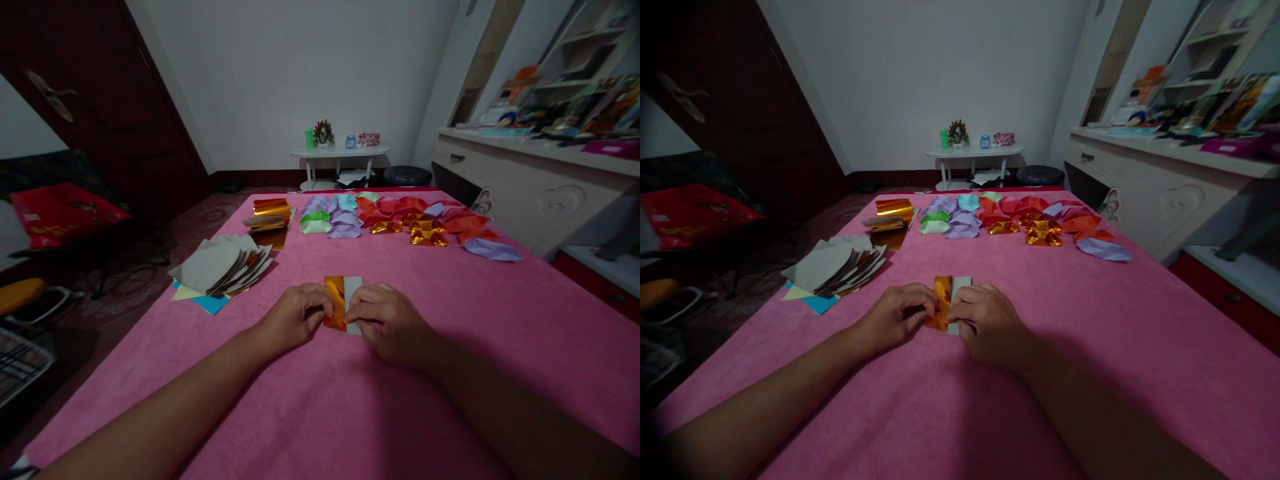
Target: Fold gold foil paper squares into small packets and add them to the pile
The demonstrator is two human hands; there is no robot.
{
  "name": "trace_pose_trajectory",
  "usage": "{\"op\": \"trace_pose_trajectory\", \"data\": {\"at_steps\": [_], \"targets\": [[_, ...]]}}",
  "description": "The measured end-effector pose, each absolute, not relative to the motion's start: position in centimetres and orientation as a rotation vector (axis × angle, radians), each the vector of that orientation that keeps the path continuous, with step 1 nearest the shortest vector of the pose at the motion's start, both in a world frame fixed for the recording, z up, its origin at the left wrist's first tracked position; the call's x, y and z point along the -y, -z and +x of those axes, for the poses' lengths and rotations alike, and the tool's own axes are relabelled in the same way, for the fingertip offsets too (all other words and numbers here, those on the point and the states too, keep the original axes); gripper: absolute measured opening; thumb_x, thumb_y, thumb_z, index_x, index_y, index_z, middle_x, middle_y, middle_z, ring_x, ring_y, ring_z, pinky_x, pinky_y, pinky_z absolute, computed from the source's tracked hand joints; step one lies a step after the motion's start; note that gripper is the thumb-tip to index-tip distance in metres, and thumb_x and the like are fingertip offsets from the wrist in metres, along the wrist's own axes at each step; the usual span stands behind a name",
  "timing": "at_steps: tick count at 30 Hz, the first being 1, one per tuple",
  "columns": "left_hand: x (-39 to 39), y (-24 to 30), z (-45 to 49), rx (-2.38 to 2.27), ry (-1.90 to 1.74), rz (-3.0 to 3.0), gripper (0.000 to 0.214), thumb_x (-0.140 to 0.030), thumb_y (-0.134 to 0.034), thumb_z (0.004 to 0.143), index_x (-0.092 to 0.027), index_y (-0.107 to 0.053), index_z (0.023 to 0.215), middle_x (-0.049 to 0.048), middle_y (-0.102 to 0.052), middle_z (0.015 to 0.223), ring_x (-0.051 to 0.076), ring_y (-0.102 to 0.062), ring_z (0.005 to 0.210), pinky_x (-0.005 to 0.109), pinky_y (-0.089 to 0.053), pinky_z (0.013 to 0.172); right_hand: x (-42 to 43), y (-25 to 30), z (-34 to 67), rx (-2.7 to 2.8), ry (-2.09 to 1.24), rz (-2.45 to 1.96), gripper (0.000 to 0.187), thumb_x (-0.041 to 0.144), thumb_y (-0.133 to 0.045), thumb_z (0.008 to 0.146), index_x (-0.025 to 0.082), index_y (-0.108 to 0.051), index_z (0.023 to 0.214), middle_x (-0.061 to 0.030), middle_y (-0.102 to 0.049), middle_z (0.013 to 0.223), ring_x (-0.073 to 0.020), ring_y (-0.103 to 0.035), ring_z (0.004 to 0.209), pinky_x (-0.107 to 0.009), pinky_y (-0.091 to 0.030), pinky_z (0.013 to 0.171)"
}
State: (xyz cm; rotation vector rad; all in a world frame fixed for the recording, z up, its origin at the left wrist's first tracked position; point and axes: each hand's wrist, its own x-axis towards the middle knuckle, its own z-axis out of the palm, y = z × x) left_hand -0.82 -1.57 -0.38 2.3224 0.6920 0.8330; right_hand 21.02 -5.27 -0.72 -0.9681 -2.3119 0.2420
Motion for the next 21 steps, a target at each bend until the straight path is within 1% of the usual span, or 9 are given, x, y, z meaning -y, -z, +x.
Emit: {"op": "trace_pose_trajectory", "data": {"at_steps": [2, 5, 7, 10, 15, 21], "targets": [[1.32, 0.04, -1.09, -0.651, -0.759, 2.294, 0.017, -0.002, -0.056, 0.075, -0.015, -0.067, 0.079, 0.0057, -0.066, 0.086, 0.014, -0.061, 0.08, 0.026, -0.049, 0.074, 5.33, 0.63, 21.12, 2.338, -0.253, -0.978, 0.033, 0.001, -0.049, 0.067, 0.019, -0.071, 0.085, -0.0026, -0.061, 0.078, -0.0152, -0.053, 0.073, -0.031, -0.037, 0.072], [1.03, -0.27, -1.34, -0.594, -0.704, 2.226, 0.003, -0.015, -0.066, 0.078, -0.015, -0.068, 0.08, 0.0068, -0.066, 0.088, 0.015, -0.061, 0.081, 0.025, -0.049, 0.073, 5.47, 0.28, 21.18, 2.368, -0.24, -0.948, 0.032, 0.002, -0.049, 0.068, 0.019, -0.072, 0.082, -0.0027, -0.06, 0.075, -0.0147, -0.053, 0.071, -0.03, -0.037, 0.071], [1.04, -0.32, -1.32, -0.595, -0.71, 2.215, 0.006, -0.02, -0.067, 0.079, -0.014, -0.069, 0.079, 0.007, -0.066, 0.087, 0.015, -0.061, 0.081, 0.026, -0.049, 0.074, 5.61, 0.06, 21.16, 2.403, -0.216, -0.918, 0.03, 0.002, -0.048, 0.068, 0.018, -0.071, 0.08, -0.0026, -0.059, 0.073, -0.0144, -0.052, 0.07, -0.029, -0.035, 0.069], [1.28, -0.23, -1.11, -0.638, -0.73, 2.242, 0.007, -0.017, -0.064, 0.081, -0.013, -0.067, 0.076, 0.0064, -0.065, 0.085, 0.014, -0.06, 0.08, 0.026, -0.048, 0.075, 5.85, -0.11, 21.09, 2.46, -0.179, -0.889, 0.028, 0.003, -0.048, 0.069, 0.018, -0.07, 0.077, -0.002, -0.059, 0.072, -0.0139, -0.049, 0.067, -0.029, -0.033, 0.066], [1.64, 0.17, -0.62, -0.739, -0.762, 2.266, 0.007, -0.013, -0.063, 0.081, -0.014, -0.064, 0.074, 0.0048, -0.062, 0.083, 0.014, -0.058, 0.08, 0.026, -0.046, 0.074, 6.18, -0.13, 20.98, 2.473, -0.185, -0.919, 0.026, 0.003, -0.046, 0.069, 0.018, -0.068, 0.075, -0.002, -0.057, 0.072, -0.0137, -0.047, 0.066, -0.028, -0.032, 0.064], [1.37, 0.57, -0.7, -0.76, -0.776, 2.209, 0.008, -0.017, -0.067, 0.079, -0.015, -0.067, 0.072, 0.0061, -0.06, 0.094, 0.017, -0.057, 0.091, 0.03, -0.046, 0.081, 6.23, -0.22, 20.71, 2.437, -0.251, -0.908, 0.026, 0.002, -0.045, 0.069, 0.017, -0.067, 0.074, -0.002, -0.056, 0.071, -0.0134, -0.048, 0.066, -0.027, -0.033, 0.064]]}}
